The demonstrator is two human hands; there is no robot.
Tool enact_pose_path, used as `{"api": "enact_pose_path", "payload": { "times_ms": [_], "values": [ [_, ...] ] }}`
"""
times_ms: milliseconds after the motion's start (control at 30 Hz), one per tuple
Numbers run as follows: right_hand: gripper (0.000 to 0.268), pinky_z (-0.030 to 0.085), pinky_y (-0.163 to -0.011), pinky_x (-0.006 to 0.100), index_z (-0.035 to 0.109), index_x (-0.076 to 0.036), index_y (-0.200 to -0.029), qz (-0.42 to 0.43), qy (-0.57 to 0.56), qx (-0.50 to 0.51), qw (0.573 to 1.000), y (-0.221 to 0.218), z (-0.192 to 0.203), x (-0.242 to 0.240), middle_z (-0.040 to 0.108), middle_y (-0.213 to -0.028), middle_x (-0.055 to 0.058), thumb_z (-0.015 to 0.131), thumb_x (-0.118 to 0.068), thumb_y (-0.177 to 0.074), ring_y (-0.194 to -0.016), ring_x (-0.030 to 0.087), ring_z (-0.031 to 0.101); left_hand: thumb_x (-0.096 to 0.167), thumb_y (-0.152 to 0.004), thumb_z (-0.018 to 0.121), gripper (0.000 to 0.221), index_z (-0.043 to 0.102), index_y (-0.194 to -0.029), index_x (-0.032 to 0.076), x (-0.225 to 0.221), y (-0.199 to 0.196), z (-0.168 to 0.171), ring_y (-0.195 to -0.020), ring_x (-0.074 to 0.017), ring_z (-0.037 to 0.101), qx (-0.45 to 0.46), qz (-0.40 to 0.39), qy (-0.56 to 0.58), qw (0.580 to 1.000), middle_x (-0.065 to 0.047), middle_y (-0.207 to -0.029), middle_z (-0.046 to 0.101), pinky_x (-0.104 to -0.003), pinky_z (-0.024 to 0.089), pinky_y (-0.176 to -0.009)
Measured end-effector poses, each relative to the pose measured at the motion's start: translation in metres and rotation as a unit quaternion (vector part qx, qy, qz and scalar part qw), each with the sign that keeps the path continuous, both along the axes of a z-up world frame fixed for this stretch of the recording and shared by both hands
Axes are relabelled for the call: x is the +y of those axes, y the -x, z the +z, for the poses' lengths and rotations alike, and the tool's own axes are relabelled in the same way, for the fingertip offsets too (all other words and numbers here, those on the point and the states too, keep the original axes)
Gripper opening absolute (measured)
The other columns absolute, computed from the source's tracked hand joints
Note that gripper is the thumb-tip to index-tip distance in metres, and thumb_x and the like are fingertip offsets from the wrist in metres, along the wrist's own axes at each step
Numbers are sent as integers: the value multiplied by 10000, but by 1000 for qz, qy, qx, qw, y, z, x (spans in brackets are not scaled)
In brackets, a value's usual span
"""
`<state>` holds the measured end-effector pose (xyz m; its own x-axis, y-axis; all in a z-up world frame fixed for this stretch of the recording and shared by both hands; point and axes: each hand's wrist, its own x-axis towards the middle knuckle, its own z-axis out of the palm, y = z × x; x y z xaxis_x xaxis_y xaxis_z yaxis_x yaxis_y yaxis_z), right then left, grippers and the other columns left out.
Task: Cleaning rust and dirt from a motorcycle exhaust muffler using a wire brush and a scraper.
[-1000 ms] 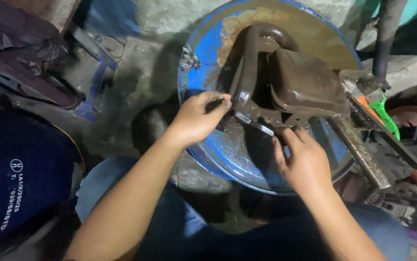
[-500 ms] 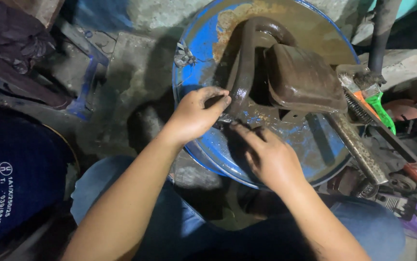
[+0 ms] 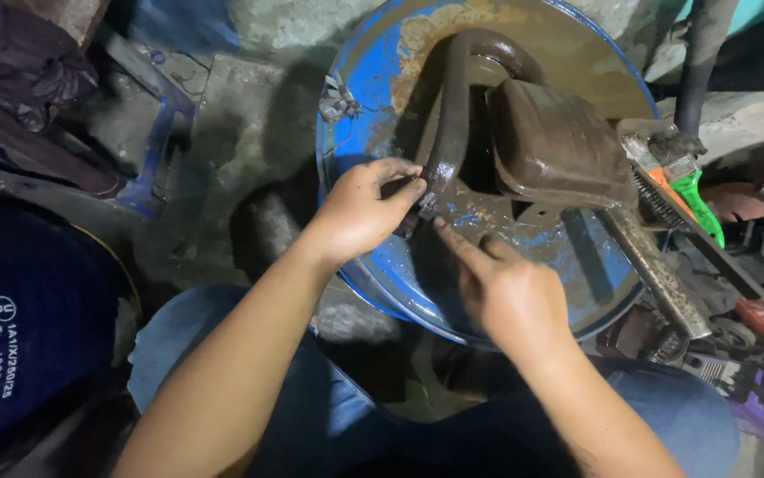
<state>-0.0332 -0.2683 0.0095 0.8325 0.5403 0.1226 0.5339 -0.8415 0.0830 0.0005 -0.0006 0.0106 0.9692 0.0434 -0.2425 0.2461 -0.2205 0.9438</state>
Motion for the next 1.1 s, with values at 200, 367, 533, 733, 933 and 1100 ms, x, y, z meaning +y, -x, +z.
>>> {"api": "enact_pose_path", "payload": {
  "times_ms": [200, 367, 533, 733, 933, 1100],
  "values": [
    [730, 755, -681, 635, 724, -536, -1698, 2, 10, 38, 999, -7, -3, -2, 856, -1029, 76, 782, -276, -1019, -831, 428, 901, 341, -1155, 763, 462, 852, -1510, 59, 3, 0, 1, -1398, -325, 865, 10, -6, -5, 1000, -196, -1405, 918, -510, 664, -1219],
    [704, 742, -621, 536, 686, -575, -1739, 30, 54, -56, 997, -22, -4, -12, 808, -1092, 18, 709, -358, -1070, -691, 361, 858, 359, -1221, 649, 509, 804, -1580, 32, 1, 0, 7, -1533, -362, 780, 24, -12, -9, 1000, -212, -1533, 868, -546, 595, -1311],
    [684, 721, -587, 522, 689, -563, -1725, 71, 63, -66, 993, -11, -10, 0, 783, -1042, 13, 655, -301, -1094, -625, 350, 842, 285, -1229, 597, 480, 801, -1582, 32, 6, -6, -3, -1507, -380, 795, 23, -6, 21, 999, -224, -1512, 876, -562, 605, -1303],
    [719, 705, -574, 487, 644, -549, -1794, 76, 77, -98, 989, -22, 6, -2, 749, -1040, -9, 630, -298, -1121, -587, 305, 819, 417, -1223, 611, 538, 831, -1560, 60, 5, -2, 3, -1397, -348, 864, 67, 6, 42, 997, -185, -1389, 924, -514, 679, -1208],
    [746, 676, -537, 391, 656, -550, -1758, 114, 125, -129, 977, -8, 3, 5, 701, -971, -71, 617, -223, -1088, -551, 206, 806, 524, -1214, 600, 594, 870, -1465, 57, 1, -4, -1, -1344, -367, 873, 80, 19, 84, 993, -215, -1339, 925, -535, 703, -1168],
    [738, 671, -537, 414, 642, -527, -1823, 93, 124, -166, 974, -18, 9, 5, 670, -954, -43, 636, -275, -1130, -533, 230, 767, 546, -1201, 607, 642, 858, -1491, 31, -1, -2, -4, -1375, -394, 872, 92, 44, 127, 987, -260, -1399, 914, -525, 701, -1184]
  ]
}}
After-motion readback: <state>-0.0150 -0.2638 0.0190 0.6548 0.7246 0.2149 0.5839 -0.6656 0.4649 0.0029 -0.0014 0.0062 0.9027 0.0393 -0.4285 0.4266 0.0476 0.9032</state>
